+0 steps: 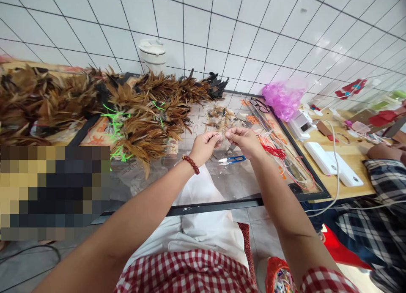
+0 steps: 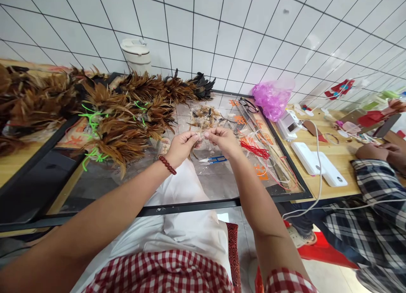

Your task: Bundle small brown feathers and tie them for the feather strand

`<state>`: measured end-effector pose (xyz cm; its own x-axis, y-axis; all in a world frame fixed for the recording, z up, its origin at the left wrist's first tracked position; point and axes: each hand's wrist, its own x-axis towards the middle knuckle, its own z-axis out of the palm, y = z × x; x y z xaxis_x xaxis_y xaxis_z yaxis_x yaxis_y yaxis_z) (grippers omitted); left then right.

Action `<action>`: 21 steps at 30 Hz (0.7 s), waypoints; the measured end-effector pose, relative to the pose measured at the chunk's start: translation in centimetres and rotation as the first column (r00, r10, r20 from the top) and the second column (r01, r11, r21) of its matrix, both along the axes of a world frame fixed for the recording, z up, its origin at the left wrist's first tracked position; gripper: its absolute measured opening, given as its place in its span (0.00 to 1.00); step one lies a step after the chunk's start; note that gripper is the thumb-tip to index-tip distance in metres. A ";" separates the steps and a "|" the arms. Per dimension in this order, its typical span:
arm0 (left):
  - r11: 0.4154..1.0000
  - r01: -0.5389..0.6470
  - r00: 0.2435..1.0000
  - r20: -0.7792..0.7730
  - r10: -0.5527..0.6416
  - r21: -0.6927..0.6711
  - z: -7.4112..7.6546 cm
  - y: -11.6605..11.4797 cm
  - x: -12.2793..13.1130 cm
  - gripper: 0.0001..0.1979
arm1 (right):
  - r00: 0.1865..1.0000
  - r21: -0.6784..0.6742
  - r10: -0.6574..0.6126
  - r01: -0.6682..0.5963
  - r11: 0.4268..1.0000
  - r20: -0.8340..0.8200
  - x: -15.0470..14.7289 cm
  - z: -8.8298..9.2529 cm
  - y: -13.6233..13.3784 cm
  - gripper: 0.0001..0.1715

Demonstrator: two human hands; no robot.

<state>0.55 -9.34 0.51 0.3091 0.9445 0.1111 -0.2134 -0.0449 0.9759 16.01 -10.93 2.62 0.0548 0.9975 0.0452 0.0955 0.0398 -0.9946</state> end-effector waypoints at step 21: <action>0.906 0.079 0.946 -0.317 0.063 0.416 0.1 -0.3 -0.8 0.08 | 0.998 0.158 -0.029 0.038 0.987 -0.055 0.8 1.6 -0.6 0.21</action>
